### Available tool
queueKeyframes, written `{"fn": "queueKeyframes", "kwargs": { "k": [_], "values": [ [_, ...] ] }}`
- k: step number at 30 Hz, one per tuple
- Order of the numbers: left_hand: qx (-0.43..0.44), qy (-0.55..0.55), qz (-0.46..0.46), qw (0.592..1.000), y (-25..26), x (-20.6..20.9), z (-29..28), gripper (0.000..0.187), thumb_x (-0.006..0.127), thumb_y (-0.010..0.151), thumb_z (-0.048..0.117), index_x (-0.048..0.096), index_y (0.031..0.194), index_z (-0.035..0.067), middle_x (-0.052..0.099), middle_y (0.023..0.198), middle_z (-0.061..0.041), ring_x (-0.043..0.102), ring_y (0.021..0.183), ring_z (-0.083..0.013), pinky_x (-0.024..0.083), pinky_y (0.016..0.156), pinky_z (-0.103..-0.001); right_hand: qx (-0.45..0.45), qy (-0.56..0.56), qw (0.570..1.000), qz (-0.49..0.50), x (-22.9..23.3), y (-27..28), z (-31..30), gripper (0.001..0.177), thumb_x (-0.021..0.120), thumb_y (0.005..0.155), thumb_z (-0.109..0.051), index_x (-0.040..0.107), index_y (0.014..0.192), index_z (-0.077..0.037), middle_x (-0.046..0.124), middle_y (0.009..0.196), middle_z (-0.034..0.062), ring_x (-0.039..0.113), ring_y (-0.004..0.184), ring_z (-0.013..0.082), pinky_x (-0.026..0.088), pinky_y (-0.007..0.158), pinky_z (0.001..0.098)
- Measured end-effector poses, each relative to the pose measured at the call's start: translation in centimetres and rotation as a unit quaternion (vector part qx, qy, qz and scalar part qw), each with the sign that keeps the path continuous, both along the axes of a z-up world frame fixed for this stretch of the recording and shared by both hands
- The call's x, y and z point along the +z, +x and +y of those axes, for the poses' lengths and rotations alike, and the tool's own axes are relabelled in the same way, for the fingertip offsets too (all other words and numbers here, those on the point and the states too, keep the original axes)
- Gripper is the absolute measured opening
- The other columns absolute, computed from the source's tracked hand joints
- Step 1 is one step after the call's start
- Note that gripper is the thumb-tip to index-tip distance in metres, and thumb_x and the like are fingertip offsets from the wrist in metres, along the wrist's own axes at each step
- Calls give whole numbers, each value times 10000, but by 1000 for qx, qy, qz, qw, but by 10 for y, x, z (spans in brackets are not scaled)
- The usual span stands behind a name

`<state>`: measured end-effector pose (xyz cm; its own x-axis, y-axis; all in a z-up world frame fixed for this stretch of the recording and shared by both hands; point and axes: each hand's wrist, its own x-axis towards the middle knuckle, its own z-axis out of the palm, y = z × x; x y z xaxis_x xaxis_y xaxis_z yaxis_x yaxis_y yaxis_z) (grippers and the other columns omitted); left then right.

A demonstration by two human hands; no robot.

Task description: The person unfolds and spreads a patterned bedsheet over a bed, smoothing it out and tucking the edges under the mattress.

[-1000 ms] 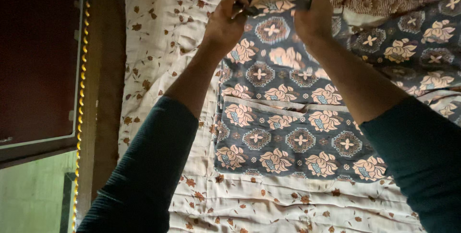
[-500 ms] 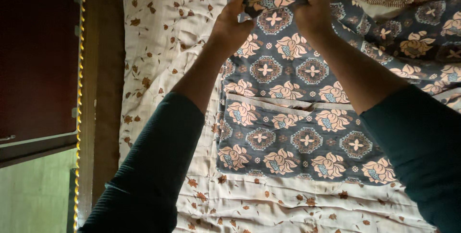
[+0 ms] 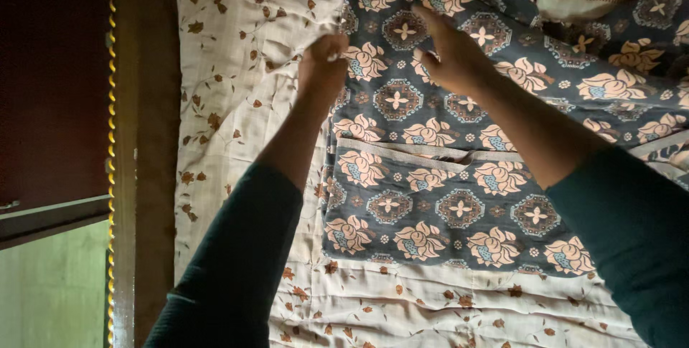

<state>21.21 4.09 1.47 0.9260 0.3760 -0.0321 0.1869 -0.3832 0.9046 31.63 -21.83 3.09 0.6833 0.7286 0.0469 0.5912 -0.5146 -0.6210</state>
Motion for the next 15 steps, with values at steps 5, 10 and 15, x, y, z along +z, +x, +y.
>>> {"fn": "queueKeyframes", "kwargs": {
  "k": [5,10,15],
  "values": [
    [-9,0,124,992,-46,-12,-26,236,534,962,68,737,1054,148,777,1112,-57,798,914,-196,664,742,-334,-10,12,1000,8,-18,-43,-35,135,665,980,-31,640,1110,-59,714,1277,137,711,1130,277,576,962,387],
    [-121,102,13,987,-96,-24,-46,173,667,922,97,741,1071,142,792,1085,-72,780,949,-211,644,805,-353,55,-35,994,-91,-10,-87,-71,173,740,893,-89,751,1065,-102,733,903,89,678,842,234,558,830,393],
    [-180,303,-39,935,-125,5,-57,505,848,689,340,703,1124,131,778,1012,-119,739,950,-311,584,818,-474,111,-78,985,-109,-1,-115,-92,376,818,789,-243,717,1107,-70,722,1002,110,675,950,278,526,878,455]
  ]
}}
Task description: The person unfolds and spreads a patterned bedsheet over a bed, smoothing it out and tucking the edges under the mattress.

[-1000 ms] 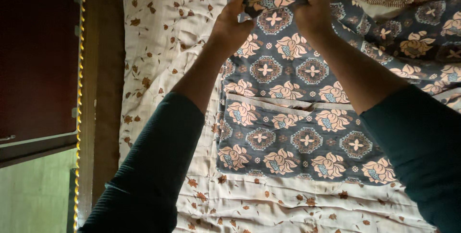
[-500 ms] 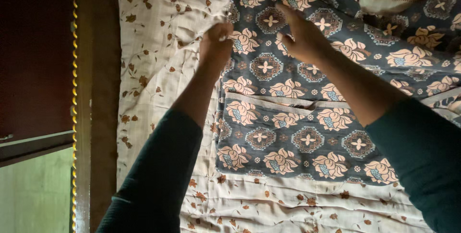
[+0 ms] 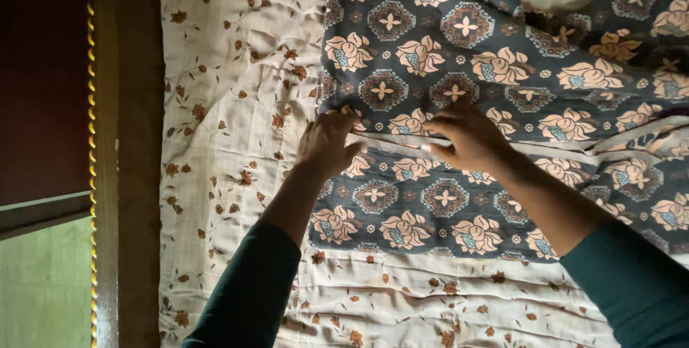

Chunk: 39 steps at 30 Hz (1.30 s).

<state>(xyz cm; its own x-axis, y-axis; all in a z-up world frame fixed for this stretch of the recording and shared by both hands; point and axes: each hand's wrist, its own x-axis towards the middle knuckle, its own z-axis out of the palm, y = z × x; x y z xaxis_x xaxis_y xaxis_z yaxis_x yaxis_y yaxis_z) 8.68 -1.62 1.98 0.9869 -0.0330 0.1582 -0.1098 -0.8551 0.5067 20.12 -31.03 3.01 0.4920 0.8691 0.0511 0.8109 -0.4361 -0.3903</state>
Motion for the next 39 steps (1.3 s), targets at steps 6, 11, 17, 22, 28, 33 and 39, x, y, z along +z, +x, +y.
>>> {"fn": "queueKeyframes", "kwargs": {
  "k": [6,11,17,22,28,33,39],
  "values": [
    [-31,42,117,992,-10,8,-8,598,879,714,295,649,1236,115,753,956,-107,726,928,-287,581,829,-461,-10,-70,997,-6,13,-15,0,608,890,666,-412,685,1119,-61,701,1074,130,657,1029,310,504,928,468],
    [-44,-6,118,992,-35,-10,-4,204,812,905,258,747,1066,151,744,971,-103,729,819,-220,630,716,-354,-16,-267,958,105,0,-15,-17,525,847,789,-472,667,1105,-93,713,1047,117,686,1001,257,555,862,405],
    [-63,-51,51,995,-74,11,-7,148,792,872,202,752,979,108,764,1012,-96,736,794,-216,632,696,-337,-79,-267,945,171,-24,-18,-79,380,777,844,-372,680,1071,-83,744,825,116,733,675,249,590,624,402],
    [-32,-49,63,996,-99,30,-15,197,823,853,197,762,1021,112,759,978,-118,739,780,-245,615,693,-369,-102,-230,958,136,-28,-21,-129,259,763,858,-347,725,861,-91,693,618,86,698,533,242,562,536,408],
    [-14,-83,23,996,-122,44,-22,140,779,891,106,741,1024,127,768,983,-70,751,875,-222,633,749,-350,-92,-208,972,52,-22,-47,-153,293,771,875,-365,693,770,-104,669,598,109,669,542,235,548,563,403],
    [46,-69,46,995,-150,74,-34,214,784,825,74,764,1027,140,759,962,-88,735,846,-253,608,688,-384,-57,-60,997,12,8,-84,-150,183,783,816,-267,699,797,-106,679,689,76,679,610,237,533,573,391],
    [54,-63,29,996,-187,99,-52,151,775,830,69,750,964,133,751,959,-78,733,854,-257,616,707,-389,-13,-44,999,-19,40,-118,-169,255,799,746,-268,730,937,-113,702,849,51,707,760,255,594,622,411]
  ]
}}
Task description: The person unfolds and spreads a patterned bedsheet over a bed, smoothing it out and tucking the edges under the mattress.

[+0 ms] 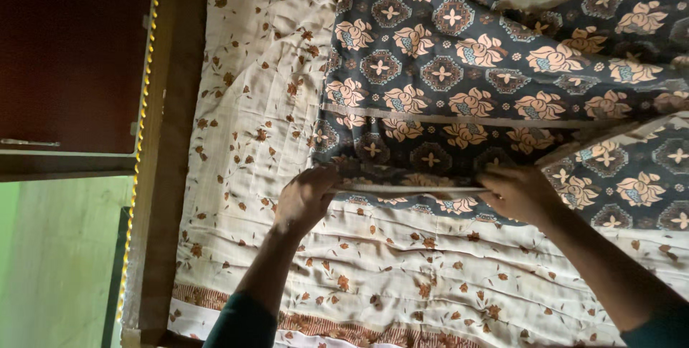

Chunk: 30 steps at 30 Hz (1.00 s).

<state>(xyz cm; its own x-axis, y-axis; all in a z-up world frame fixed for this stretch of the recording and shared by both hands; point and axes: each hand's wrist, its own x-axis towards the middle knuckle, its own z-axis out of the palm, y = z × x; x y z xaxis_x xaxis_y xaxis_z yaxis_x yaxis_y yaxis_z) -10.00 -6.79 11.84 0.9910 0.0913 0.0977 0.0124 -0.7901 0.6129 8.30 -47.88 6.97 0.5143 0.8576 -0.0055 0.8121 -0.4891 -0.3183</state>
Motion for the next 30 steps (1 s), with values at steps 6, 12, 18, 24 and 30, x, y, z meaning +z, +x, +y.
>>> {"fn": "queueKeyframes", "kwargs": {
  "k": [6,12,18,24,30],
  "values": [
    [-44,30,1,999,-40,1,-13,120,734,852,27,724,938,110,739,955,-65,727,893,-244,625,741,-370,-9,-125,992,-21,-27,3,-47,419,781,654,-215,770,1066,-142,732,1103,88,730,845,287,612,648,455],
    [-36,51,22,998,-75,5,-28,149,726,832,21,717,957,102,719,985,-80,720,888,-272,629,700,-379,-4,-159,985,-68,-14,14,-93,155,726,812,-242,708,929,-143,717,897,20,707,851,216,607,818,433],
    [-4,37,111,993,-109,5,-39,121,742,870,70,715,975,123,736,1029,-65,736,860,-265,629,671,-375,1,-97,994,-51,-10,-13,-125,212,701,816,-96,684,1018,-160,707,895,59,694,771,181,555,553,307],
    [-19,63,89,994,-151,-9,-37,181,729,804,15,708,964,97,748,1098,-87,737,893,-285,632,680,-381,85,-21,985,-150,-38,-81,-158,452,744,640,-206,704,1089,-234,747,955,93,647,552,187,551,462,354],
    [-12,71,181,981,-191,-28,-41,161,707,856,-1,724,957,123,739,1032,-72,735,916,-266,636,721,-378,93,-176,976,85,-93,-156,-204,279,714,967,-235,619,1219,-163,699,949,38,680,688,135,583,557,276]
  ]
}}
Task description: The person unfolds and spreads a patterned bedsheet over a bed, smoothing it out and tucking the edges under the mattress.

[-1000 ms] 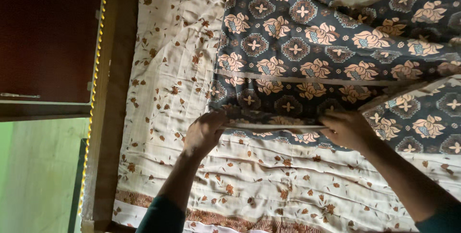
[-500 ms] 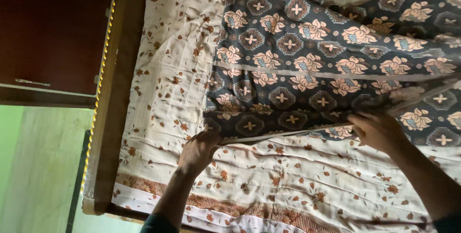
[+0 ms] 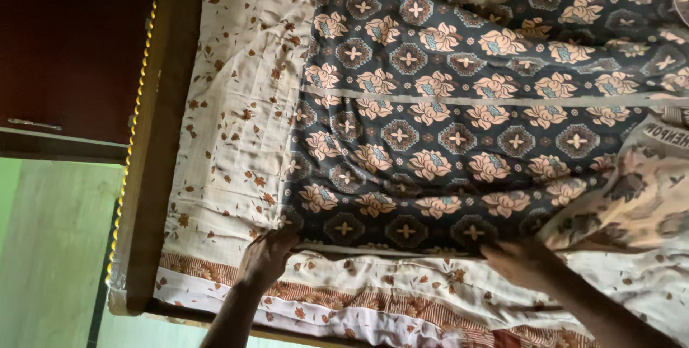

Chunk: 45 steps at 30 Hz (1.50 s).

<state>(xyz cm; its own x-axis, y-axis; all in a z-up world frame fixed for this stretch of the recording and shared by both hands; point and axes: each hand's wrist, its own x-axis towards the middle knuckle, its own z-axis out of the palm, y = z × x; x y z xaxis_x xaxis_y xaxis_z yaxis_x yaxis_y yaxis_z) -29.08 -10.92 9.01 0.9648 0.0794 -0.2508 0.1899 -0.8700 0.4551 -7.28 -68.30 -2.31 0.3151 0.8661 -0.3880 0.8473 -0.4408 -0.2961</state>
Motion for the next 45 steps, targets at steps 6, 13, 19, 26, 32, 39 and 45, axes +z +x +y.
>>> {"fn": "queueKeyframes", "kwargs": {
  "k": [6,13,19,26,32,39,45],
  "values": [
    [13,44,2,999,-15,10,-9,213,717,784,-4,734,937,143,736,1036,-52,715,963,-276,615,803,-402,-66,71,994,-43,8,-31,-17,600,758,692,-85,654,1282,-123,629,1339,185,735,970,301,635,624,309],
    [76,109,100,986,-21,-5,-17,277,601,889,38,753,1036,217,724,1072,-53,700,1002,-265,586,864,-440,-172,-188,963,-92,49,-20,-18,364,731,834,-140,666,1192,-157,733,1143,80,749,871,231,623,802,397],
    [86,153,97,980,-32,-28,-25,260,574,912,97,740,1050,243,728,1103,-3,688,1035,-244,584,882,-434,-153,-201,963,-92,47,-31,-29,581,734,767,-93,603,1333,-66,735,1032,139,735,828,238,634,764,378],
    [103,150,78,980,-44,-39,-32,218,585,941,131,725,1066,240,706,1150,16,682,1028,-240,591,871,-420,-233,-251,937,-64,24,-86,-36,526,658,866,-90,448,1348,-72,627,1212,197,734,882,267,611,813,453],
    [136,111,89,980,-52,-58,-25,369,573,885,23,740,1119,254,713,1221,15,688,1065,-238,590,850,-427,-371,-261,890,38,37,-105,-27,478,589,935,-6,374,1356,-79,545,1307,222,751,834,273,615,566,319],
    [287,-5,223,932,-41,-51,-28,258,591,987,155,735,1165,275,729,1236,-24,751,850,-241,621,722,-404,-402,-255,869,135,32,-83,-18,706,680,778,87,363,1388,-74,516,1332,220,730,792,260,672,580,347],
    [311,48,128,940,-54,-84,-27,161,713,877,128,765,998,221,676,1179,-93,642,988,-233,571,816,-361,-510,-174,837,98,-6,-61,-63,168,641,906,-103,711,1049,-50,780,1001,176,746,791,267,628,690,369]
  ]
}}
